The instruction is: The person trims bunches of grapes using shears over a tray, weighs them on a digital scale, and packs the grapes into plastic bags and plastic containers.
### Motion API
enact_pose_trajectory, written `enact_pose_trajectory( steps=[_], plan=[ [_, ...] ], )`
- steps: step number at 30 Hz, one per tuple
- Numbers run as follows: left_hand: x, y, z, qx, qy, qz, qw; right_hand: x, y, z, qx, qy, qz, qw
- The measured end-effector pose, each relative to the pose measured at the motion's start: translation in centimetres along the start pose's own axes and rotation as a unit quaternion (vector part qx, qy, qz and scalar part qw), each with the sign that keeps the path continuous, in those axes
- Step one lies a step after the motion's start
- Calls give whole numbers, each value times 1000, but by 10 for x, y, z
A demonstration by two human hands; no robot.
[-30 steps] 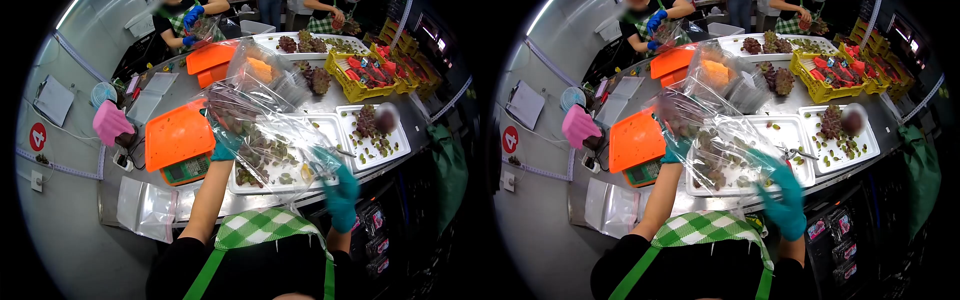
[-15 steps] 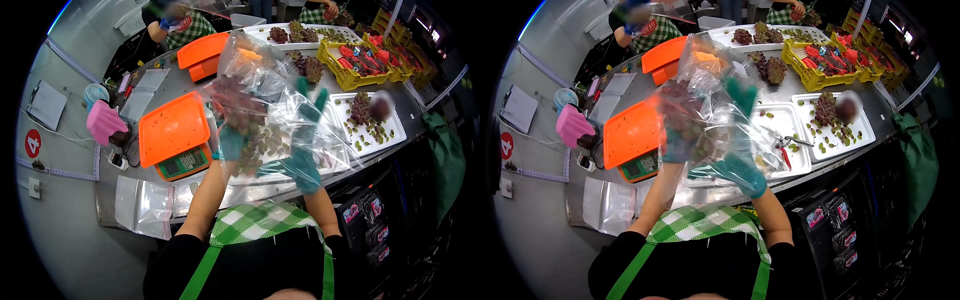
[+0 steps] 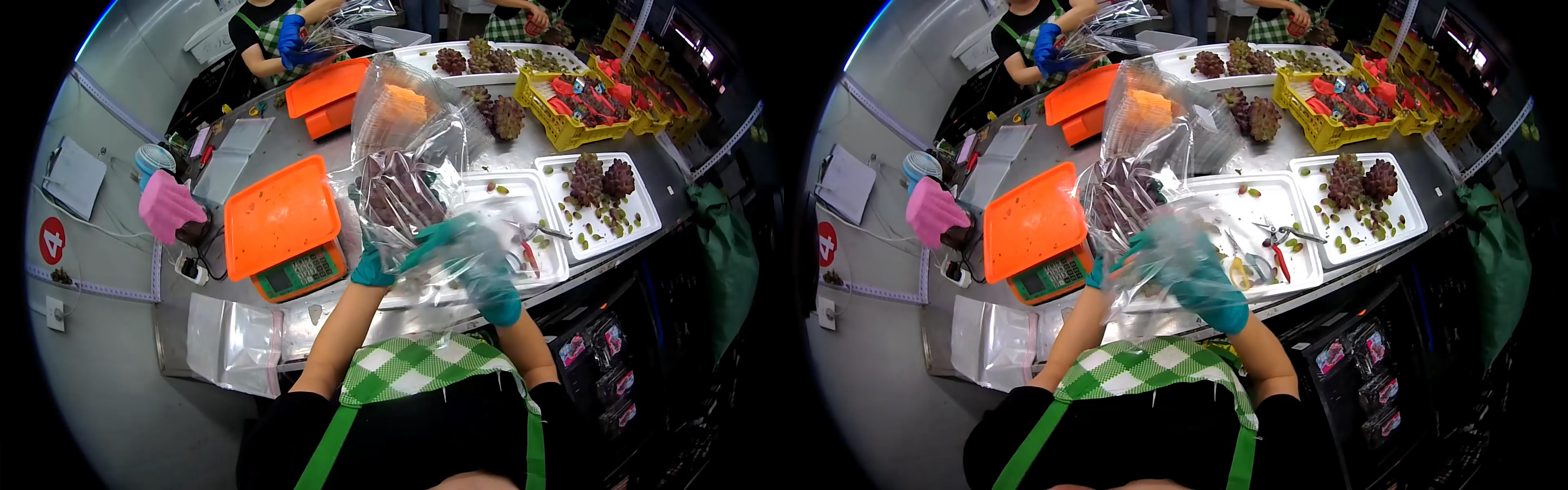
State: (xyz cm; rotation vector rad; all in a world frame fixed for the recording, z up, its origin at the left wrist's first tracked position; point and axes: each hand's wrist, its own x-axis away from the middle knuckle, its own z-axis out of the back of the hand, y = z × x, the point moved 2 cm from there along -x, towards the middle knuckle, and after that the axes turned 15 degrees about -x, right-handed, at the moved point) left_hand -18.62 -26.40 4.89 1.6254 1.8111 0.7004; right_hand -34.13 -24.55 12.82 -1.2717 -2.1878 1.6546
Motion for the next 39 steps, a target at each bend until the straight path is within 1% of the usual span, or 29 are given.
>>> enact_pose_trajectory(
  steps=[1,3,4,5,6,7,8,9,11,12,14,15,17,19,20,22,23,24,26,27,29,30,31,33,34,35,36,37,39],
  plan=[
    [0,2,-2,-4,5,-8,1000,5,2,-1,-76,74,12,994],
    [3,7,-8,-5,8,-18,1000,3,-4,7,-223,154,120,955],
    [6,11,-14,3,5,-15,1000,3,0,14,-66,233,151,958],
    [8,13,-18,10,2,-10,1000,3,4,21,93,307,176,931],
    [11,15,-19,6,16,7,1000,-2,4,24,-165,383,223,881],
    [13,17,-20,0,29,25,999,-4,6,32,-44,417,224,880],
    [13,20,-23,-7,39,42,998,-7,6,40,-100,428,203,875],
    [11,25,-35,-74,22,22,997,-9,4,40,-74,420,198,883],
    [13,39,-69,-205,-12,-16,979,-15,4,36,29,348,201,915],
    [16,43,-85,-188,25,11,982,-17,4,37,34,323,196,925],
    [8,46,-76,-285,-35,-30,957,-13,4,39,-60,291,173,939],
    [5,49,-75,-332,-61,-52,940,-10,2,38,-184,284,143,930],
    [5,47,-81,-399,-22,-28,916,-4,4,33,-422,259,71,866],
    [7,46,-84,-467,-10,-17,884,-9,14,31,-322,291,-3,901],
    [9,47,-85,-520,0,0,854,-11,19,32,-311,324,-8,893],
    [12,51,-81,-553,-18,-33,832,-14,34,37,-288,387,-21,875],
    [13,55,-78,-570,-25,-51,819,-15,44,40,-291,361,-40,885],
    [14,59,-70,-549,-27,-38,835,-18,52,42,-294,334,-61,894],
    [26,66,-55,-532,22,-10,846,-20,61,41,-289,252,-96,919],
    [33,68,-47,-524,47,4,851,-21,79,42,-343,251,-136,895],
    [49,58,-17,-465,121,-43,876,-22,127,44,-443,249,-216,834],
    [57,49,11,-424,169,-54,888,-24,117,21,-402,241,-213,857],
    [65,47,28,-381,214,-69,897,-26,146,21,-366,240,-194,878],
    [87,49,39,-237,248,-22,939,-28,138,-3,-399,183,-310,843],
    [100,49,44,-161,259,3,952,-33,119,-27,-313,232,-329,860],
    [116,57,40,-101,199,66,973,-39,106,-48,-225,282,-344,867],
    [131,52,55,-180,329,41,926,-48,118,-52,-241,146,-376,883],
    [140,49,65,-155,338,48,927,-54,118,-66,-229,83,-310,919],
    [153,45,81,-93,314,40,944,-74,134,-76,-75,-68,-263,960]
  ],
)
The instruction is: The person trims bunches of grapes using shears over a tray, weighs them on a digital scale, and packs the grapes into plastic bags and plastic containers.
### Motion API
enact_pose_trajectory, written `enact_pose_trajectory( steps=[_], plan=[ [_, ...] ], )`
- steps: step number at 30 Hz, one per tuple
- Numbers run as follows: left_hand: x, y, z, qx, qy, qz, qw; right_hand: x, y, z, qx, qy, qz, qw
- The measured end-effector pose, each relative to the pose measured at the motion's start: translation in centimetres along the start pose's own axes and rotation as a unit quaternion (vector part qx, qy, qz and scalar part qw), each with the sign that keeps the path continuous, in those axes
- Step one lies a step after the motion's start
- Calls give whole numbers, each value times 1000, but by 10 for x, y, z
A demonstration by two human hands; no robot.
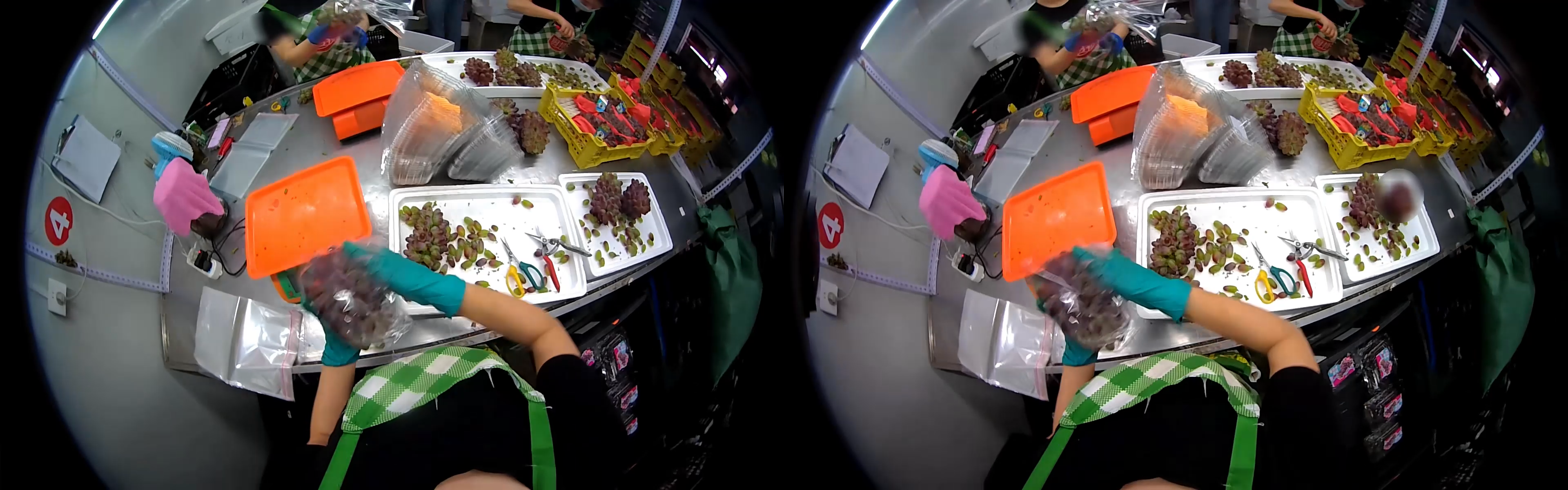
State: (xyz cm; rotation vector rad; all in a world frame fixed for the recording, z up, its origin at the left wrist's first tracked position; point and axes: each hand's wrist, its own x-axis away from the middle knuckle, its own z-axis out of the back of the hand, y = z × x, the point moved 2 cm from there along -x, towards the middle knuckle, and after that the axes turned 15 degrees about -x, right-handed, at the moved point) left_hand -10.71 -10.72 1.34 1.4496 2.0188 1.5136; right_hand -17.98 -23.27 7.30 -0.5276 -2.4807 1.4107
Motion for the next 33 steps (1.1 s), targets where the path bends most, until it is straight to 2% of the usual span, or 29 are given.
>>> enact_pose_trajectory(
  steps=[1,2,3,5,6,7,8,9,10,12,14,16,17,20,21,23,24,25,26,27,28,29,30,32,33],
  plan=[
    [-2,-3,7,16,-5,-6,1000,0,-18,-9,206,-1,-11,978],
    [-5,-4,13,30,-8,-12,999,3,-49,-27,403,0,-24,915],
    [-7,-4,17,42,-12,-22,999,0,-70,-33,584,0,-39,811],
    [-11,-4,23,59,-19,-38,997,-35,-75,-12,640,-91,64,760],
    [-14,-4,26,66,-22,-48,996,-63,-89,0,596,-180,-74,779],
    [-19,-3,28,74,-26,-55,995,-87,-107,24,566,-63,46,821],
    [-23,-1,29,79,-32,-62,994,-108,-126,49,507,63,192,838],
    [-25,1,31,85,-37,-66,993,-127,-143,75,444,160,321,821],
    [-28,2,33,90,-43,-72,992,-138,-169,93,570,312,429,627],
    [-34,5,37,96,-52,-80,991,-144,-189,137,604,449,325,573],
    [-37,6,42,104,-61,-85,989,-148,-189,184,725,271,112,624],
    [-41,6,44,111,-69,-87,988,-161,-180,204,512,351,83,779],
    [-42,6,45,115,-72,-87,987,-165,-175,214,390,382,62,835],
    [-47,4,48,122,-80,-89,985,-154,-180,200,448,385,53,805],
    [-47,4,49,123,-83,-91,985,-148,-187,187,540,373,18,754],
    [-48,4,49,121,-92,-97,984,-149,-189,188,648,389,28,654],
    [-49,4,51,124,-95,-99,983,-143,-191,182,635,425,43,643],
    [-49,4,50,123,-100,-104,982,-145,-193,182,669,440,65,596],
    [-50,5,51,125,-104,-107,981,-140,-197,182,738,405,65,537],
    [-50,5,51,124,-111,-112,980,-144,-202,199,722,428,137,527],
    [-50,6,50,122,-118,-116,979,-141,-213,201,719,470,114,499],
    [-50,6,49,122,-125,-121,977,-125,-226,193,668,492,163,534],
    [-50,6,48,125,-133,-124,975,-97,-236,171,670,492,149,535],
    [-50,7,45,129,-150,-130,972,-80,-246,208,594,525,334,510],
    [-49,7,43,131,-159,-133,969,-42,-250,191,600,506,331,525]
  ],
)
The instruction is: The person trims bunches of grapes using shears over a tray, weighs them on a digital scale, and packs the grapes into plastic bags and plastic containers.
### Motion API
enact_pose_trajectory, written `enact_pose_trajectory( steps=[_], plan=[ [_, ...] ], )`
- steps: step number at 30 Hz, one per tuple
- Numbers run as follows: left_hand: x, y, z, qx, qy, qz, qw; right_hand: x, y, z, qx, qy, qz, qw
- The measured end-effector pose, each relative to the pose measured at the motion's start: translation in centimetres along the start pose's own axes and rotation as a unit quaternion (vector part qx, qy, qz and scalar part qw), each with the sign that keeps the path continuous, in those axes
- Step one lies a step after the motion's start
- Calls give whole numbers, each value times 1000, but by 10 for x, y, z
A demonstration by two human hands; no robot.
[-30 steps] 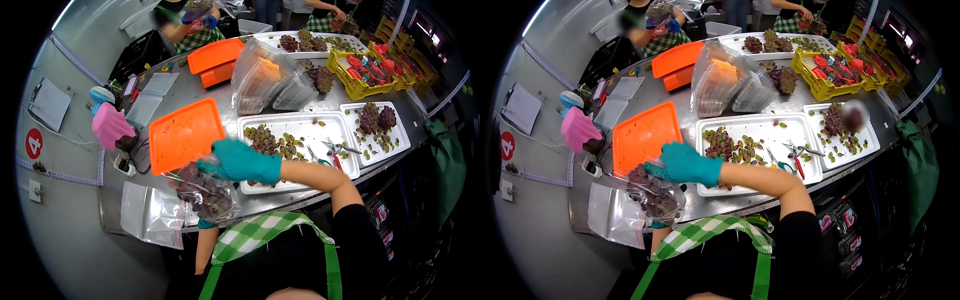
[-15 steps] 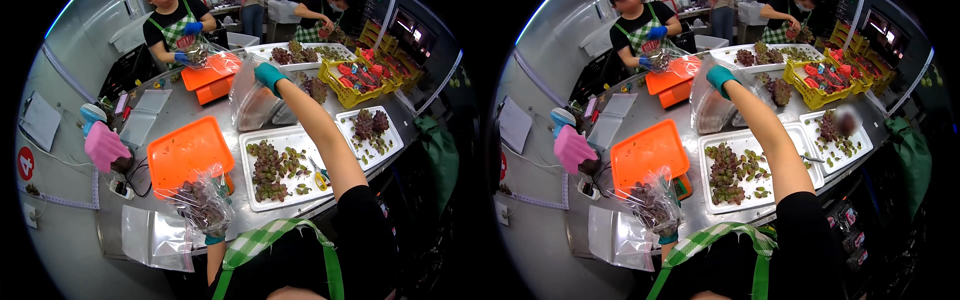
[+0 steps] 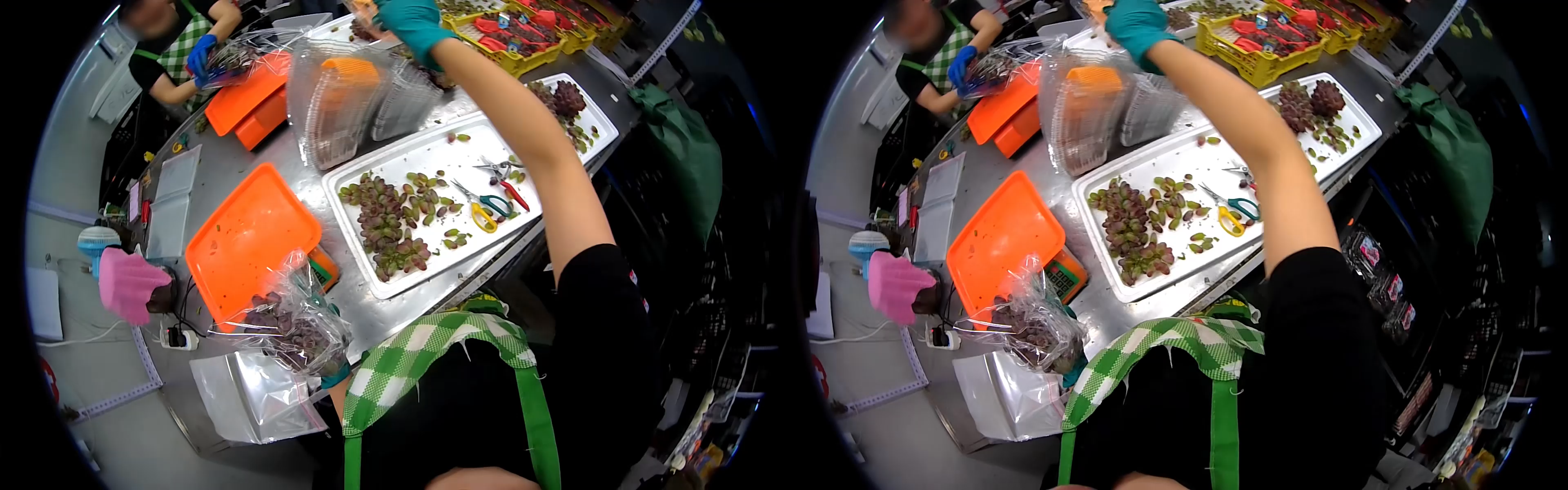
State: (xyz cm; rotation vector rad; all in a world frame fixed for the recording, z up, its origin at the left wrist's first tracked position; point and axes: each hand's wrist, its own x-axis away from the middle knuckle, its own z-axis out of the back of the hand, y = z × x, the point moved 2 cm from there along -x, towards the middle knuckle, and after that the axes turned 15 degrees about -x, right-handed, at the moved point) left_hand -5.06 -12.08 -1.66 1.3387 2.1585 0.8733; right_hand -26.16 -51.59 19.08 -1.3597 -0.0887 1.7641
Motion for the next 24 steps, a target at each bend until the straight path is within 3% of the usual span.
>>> enact_pose_trajectory(
  steps=[2,9,13,15,16,18,21,23,24],
  plan=[
    [-2,0,-6,10,-21,-5,1000,34,-8,72,-5,-32,14,999],
    [-18,-10,-43,76,-141,-13,987,201,45,174,66,-118,102,986],
    [-39,-23,-89,181,-238,48,953,298,64,195,53,-292,45,954],
    [-45,-36,-123,253,-251,135,925,338,89,196,86,-318,41,943],
    [-50,-48,-142,331,-313,186,870,341,91,199,92,-329,-5,940],
    [-57,-72,-172,408,-368,284,786,332,83,207,90,-326,-6,941],
    [-74,-140,-135,240,-280,387,845,316,56,223,61,-306,-56,948],
    [-82,-142,-196,95,-303,389,865,296,32,232,-37,-252,-85,963],
    [-89,-150,-216,86,-350,400,843,291,26,233,-162,-184,-138,960]
  ],
)
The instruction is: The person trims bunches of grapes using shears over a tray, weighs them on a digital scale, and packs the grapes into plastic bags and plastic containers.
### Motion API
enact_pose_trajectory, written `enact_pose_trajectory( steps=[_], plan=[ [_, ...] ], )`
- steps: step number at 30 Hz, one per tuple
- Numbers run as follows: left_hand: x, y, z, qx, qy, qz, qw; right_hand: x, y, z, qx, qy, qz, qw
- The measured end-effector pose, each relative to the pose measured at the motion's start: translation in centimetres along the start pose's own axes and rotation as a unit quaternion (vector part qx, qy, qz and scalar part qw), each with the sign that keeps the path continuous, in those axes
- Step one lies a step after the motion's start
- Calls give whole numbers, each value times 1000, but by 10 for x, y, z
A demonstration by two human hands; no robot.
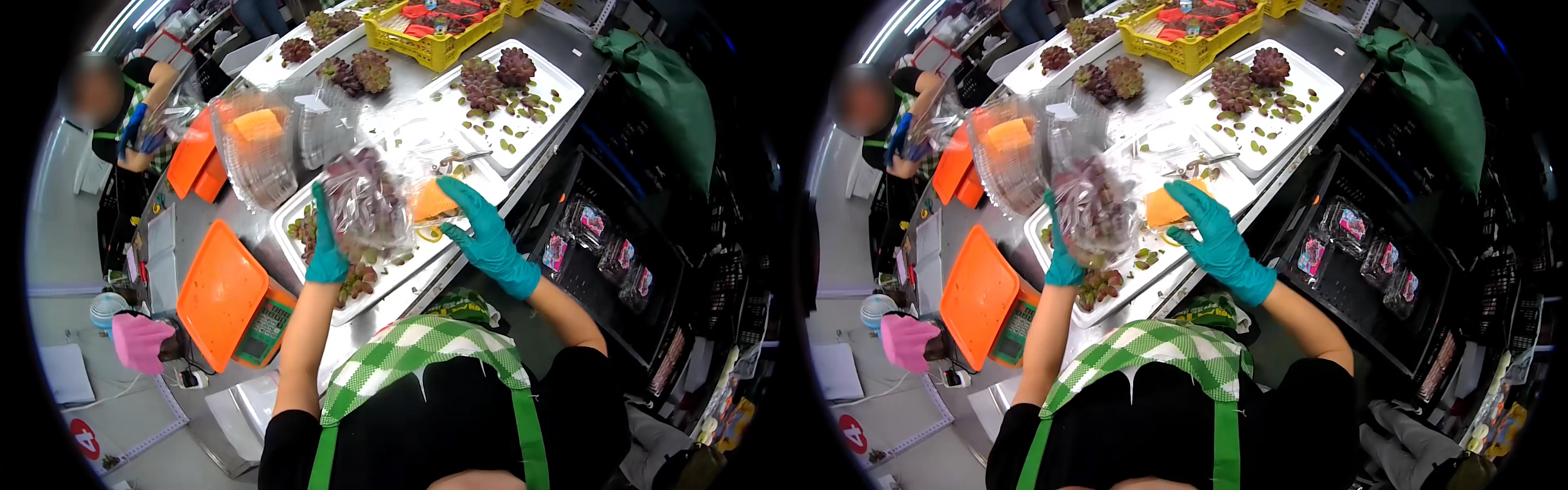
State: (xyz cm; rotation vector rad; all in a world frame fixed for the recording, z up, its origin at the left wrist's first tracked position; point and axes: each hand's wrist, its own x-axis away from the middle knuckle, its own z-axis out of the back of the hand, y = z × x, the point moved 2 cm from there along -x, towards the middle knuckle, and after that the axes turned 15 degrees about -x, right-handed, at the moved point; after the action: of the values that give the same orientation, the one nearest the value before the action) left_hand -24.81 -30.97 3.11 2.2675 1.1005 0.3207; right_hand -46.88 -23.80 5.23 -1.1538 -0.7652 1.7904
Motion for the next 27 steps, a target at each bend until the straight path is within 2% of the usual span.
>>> enact_pose_trajectory(
  steps=[1,2,3,5,6,7,8,9,11,12,13,14,15,16,18,19,21,22,24,25,26,27],
  plan=[
    [-21,1,-6,-20,-42,27,999,-2,-7,-1,-140,57,-17,988],
    [-39,2,-4,-55,-7,62,996,-4,-17,-4,-307,75,-79,945],
    [-56,2,-1,-93,26,99,990,-5,-17,-9,-345,60,-99,932],
    [-81,7,-5,-93,-95,144,981,-7,-21,-20,-243,61,-86,964],
    [-92,10,-3,-212,-65,170,960,-2,-13,-29,-162,80,-75,981],
    [-104,14,0,-328,-36,194,924,3,-9,-34,-164,86,-91,979],
    [-120,8,34,-320,-32,247,914,9,1,-39,-176,71,-140,972],
    [-124,4,25,-293,-37,308,905,13,13,-43,-187,55,-188,963],
    [-144,-9,56,-413,-29,346,842,19,32,-47,-277,60,-272,919],
    [-143,-12,30,-454,-2,357,816,21,37,-48,-322,60,-313,892],
    [-150,-18,21,-439,-92,344,825,20,34,-44,-331,64,-330,882],
    [-152,-20,15,-486,-104,350,794,17,28,-39,-340,67,-346,872],
    [-151,-21,-18,-529,-116,355,762,17,25,-36,-348,68,-364,861],
    [-154,-27,-16,-550,-145,360,740,21,32,-41,-303,90,-333,889],
    [-163,-38,-5,-588,-201,363,694,27,42,-38,-248,76,-314,913],
    [-166,-41,5,-619,-207,353,671,25,43,-33,-220,67,-303,925],
    [-167,-48,27,-678,-215,330,620,21,34,-18,-154,109,-278,942],
    [-168,-49,33,-710,-201,286,611,20,30,-11,-144,131,-257,947],
    [-158,-42,23,-705,-125,286,637,20,26,-3,-144,200,-214,945],
    [-151,-37,6,-701,-88,285,648,16,26,2,-66,220,-159,960],
    [-140,-32,-8,-716,-29,222,661,10,28,8,14,239,-101,966],
    [-139,-30,3,-692,-3,178,700,5,31,14,94,256,-41,961]
  ],
)
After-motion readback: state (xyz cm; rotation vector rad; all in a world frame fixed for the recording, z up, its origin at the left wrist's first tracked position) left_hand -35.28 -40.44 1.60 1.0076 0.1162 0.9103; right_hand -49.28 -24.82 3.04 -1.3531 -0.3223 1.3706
